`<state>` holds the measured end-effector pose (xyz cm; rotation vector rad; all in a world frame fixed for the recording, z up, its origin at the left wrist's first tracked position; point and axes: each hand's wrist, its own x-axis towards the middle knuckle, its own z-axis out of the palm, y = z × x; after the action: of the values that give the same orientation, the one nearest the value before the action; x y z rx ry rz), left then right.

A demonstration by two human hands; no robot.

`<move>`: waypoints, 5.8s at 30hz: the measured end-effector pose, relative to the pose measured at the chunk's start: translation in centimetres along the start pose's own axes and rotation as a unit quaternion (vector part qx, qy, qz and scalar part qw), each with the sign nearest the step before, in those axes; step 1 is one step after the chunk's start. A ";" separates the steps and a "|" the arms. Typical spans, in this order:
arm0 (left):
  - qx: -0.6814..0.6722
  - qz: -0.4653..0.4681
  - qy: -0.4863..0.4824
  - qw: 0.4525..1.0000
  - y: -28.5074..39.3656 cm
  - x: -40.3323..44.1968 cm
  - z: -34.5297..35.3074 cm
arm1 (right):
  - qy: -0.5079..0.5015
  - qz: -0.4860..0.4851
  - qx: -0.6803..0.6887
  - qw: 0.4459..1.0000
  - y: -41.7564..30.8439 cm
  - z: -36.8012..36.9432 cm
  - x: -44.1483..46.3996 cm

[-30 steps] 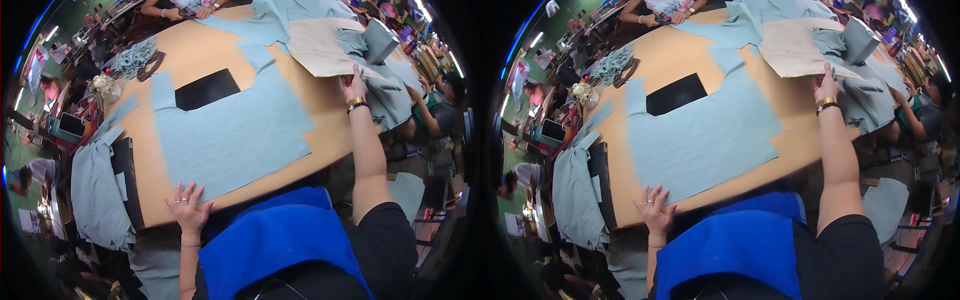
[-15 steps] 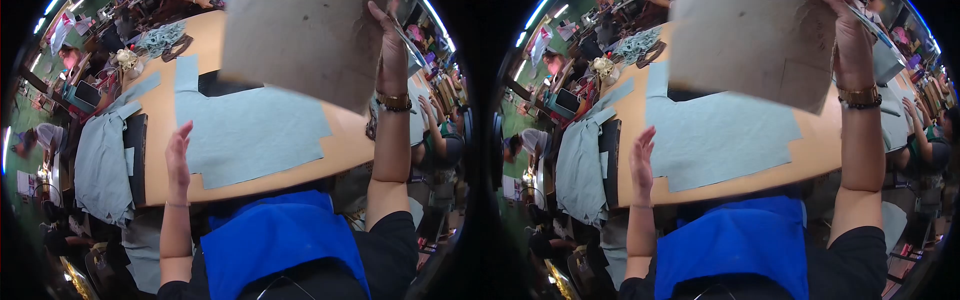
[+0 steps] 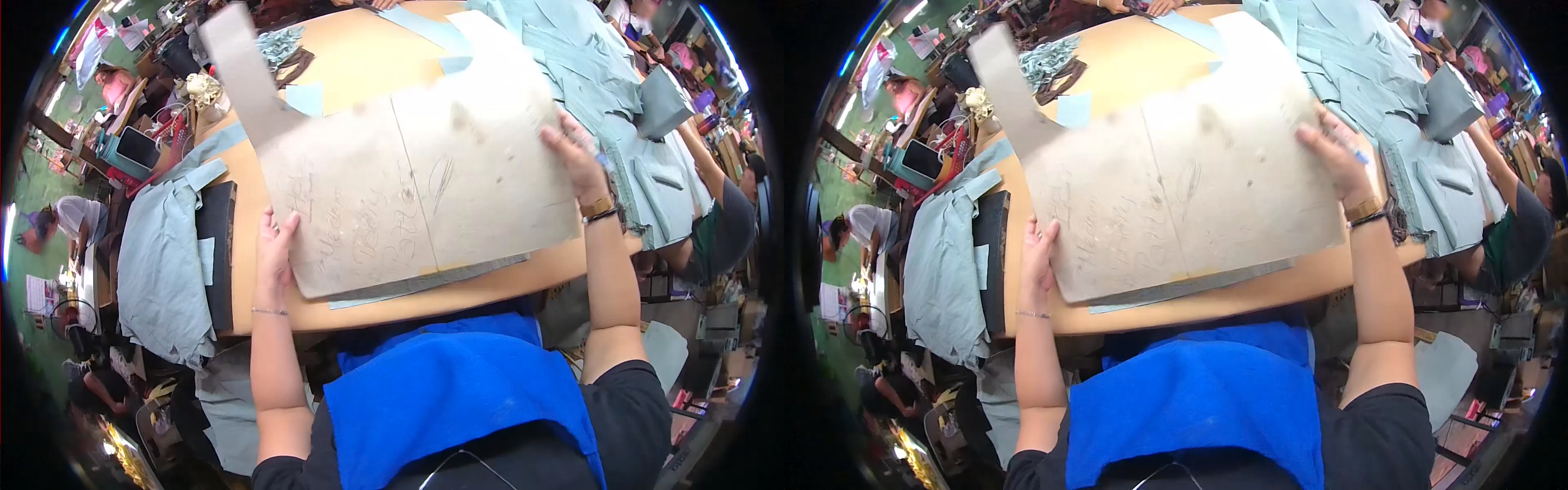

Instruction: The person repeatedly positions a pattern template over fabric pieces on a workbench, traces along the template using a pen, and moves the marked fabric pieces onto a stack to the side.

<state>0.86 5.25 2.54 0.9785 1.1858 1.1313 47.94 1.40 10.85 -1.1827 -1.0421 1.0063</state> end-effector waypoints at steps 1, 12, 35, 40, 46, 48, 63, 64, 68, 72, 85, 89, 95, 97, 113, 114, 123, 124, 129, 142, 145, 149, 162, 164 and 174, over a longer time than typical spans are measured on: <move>0.047 0.014 0.000 0.999 -0.2 -0.2 -0.8 | 0.000 0.021 -0.071 0.997 3.4 -1.9 0.4; 0.289 0.024 0.027 0.957 -1.7 -0.2 -2.2 | 0.064 0.060 -0.267 0.960 10.3 -1.4 -1.6; 0.465 0.011 0.053 0.883 0.2 0.5 -0.8 | 0.053 0.164 -0.377 0.910 9.9 -1.5 0.5; 0.520 0.000 0.027 0.853 -0.3 2.1 -2.4 | 0.021 0.108 -0.471 0.875 8.9 -2.3 0.8; 0.409 0.007 0.012 0.912 -1.8 2.5 -4.1 | 0.076 0.115 -0.357 0.924 11.6 -4.0 0.7; 0.400 0.014 0.014 0.916 -3.0 3.4 -5.6 | 0.089 0.099 -0.325 0.936 12.6 -4.5 0.7; 0.387 0.065 0.028 0.920 -2.2 1.6 -3.7 | 0.058 0.130 -0.274 0.951 10.8 -3.7 0.6; 0.386 0.067 0.027 0.920 -2.3 1.6 -3.8 | 0.061 0.129 -0.275 0.951 10.8 -3.6 0.6; 0.408 0.074 0.026 0.910 -2.4 1.5 -3.8 | 0.074 0.125 -0.279 0.949 10.8 -3.5 0.6; 0.471 0.099 0.041 0.875 -1.6 1.2 -3.2 | 0.056 0.113 -0.271 0.954 11.5 -4.5 0.8; 0.574 0.288 -0.078 0.763 0.5 6.6 6.8 | 0.098 0.021 -0.096 0.990 9.3 0.5 1.9; 0.566 0.281 -0.183 0.753 1.0 9.6 11.9 | 0.061 0.007 -0.058 0.996 10.5 3.6 3.8; 0.638 0.227 -0.210 0.706 1.7 10.6 13.6 | 0.016 0.015 -0.047 0.999 10.6 8.2 5.1; 0.641 0.226 -0.209 0.703 1.6 10.6 13.6 | -0.013 0.007 -0.051 0.999 11.0 9.7 5.8; 0.597 0.298 -0.102 0.738 -1.2 8.2 12.5 | -0.063 -0.186 -0.210 0.958 13.9 15.4 8.0; 0.587 0.289 -0.085 0.751 -1.6 7.8 12.4 | -0.058 -0.181 -0.212 0.959 13.9 15.5 8.0; 0.570 0.362 -0.034 0.737 -3.3 7.3 12.1 | -0.069 -0.172 -0.214 0.959 14.1 15.4 8.0; 0.564 0.365 -0.040 0.740 -3.4 7.6 11.9 | -0.076 -0.173 -0.207 0.960 14.0 15.4 8.1; 0.483 0.318 -0.088 0.811 -3.6 8.3 10.1 | -0.085 -0.153 -0.214 0.961 14.4 15.5 8.2; 0.590 0.279 0.016 0.758 -2.8 7.2 9.0 | 0.103 -0.096 -0.151 0.979 14.4 5.9 11.9; 0.592 0.276 0.014 0.757 -2.8 7.2 9.1 | 0.126 -0.114 -0.189 0.967 15.0 4.4 12.4; 0.592 0.288 0.021 0.752 -2.8 7.1 9.1 | 0.120 -0.100 -0.221 0.963 15.1 4.5 12.3; 0.586 0.294 0.009 0.755 -2.7 7.1 9.1 | 0.105 -0.097 -0.286 0.948 14.6 4.7 12.1; 0.582 0.293 0.003 0.759 -2.6 7.2 8.9 | 0.123 -0.117 -0.292 0.941 14.5 4.9 12.0; 0.620 0.264 0.014 0.738 -2.1 7.1 6.9 | 0.117 -0.103 -0.151 0.976 15.4 5.1 13.7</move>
<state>8.11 11.88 0.13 2.4460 1.7612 0.6199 45.18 17.45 -2.81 -1.3685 -1.1268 0.5433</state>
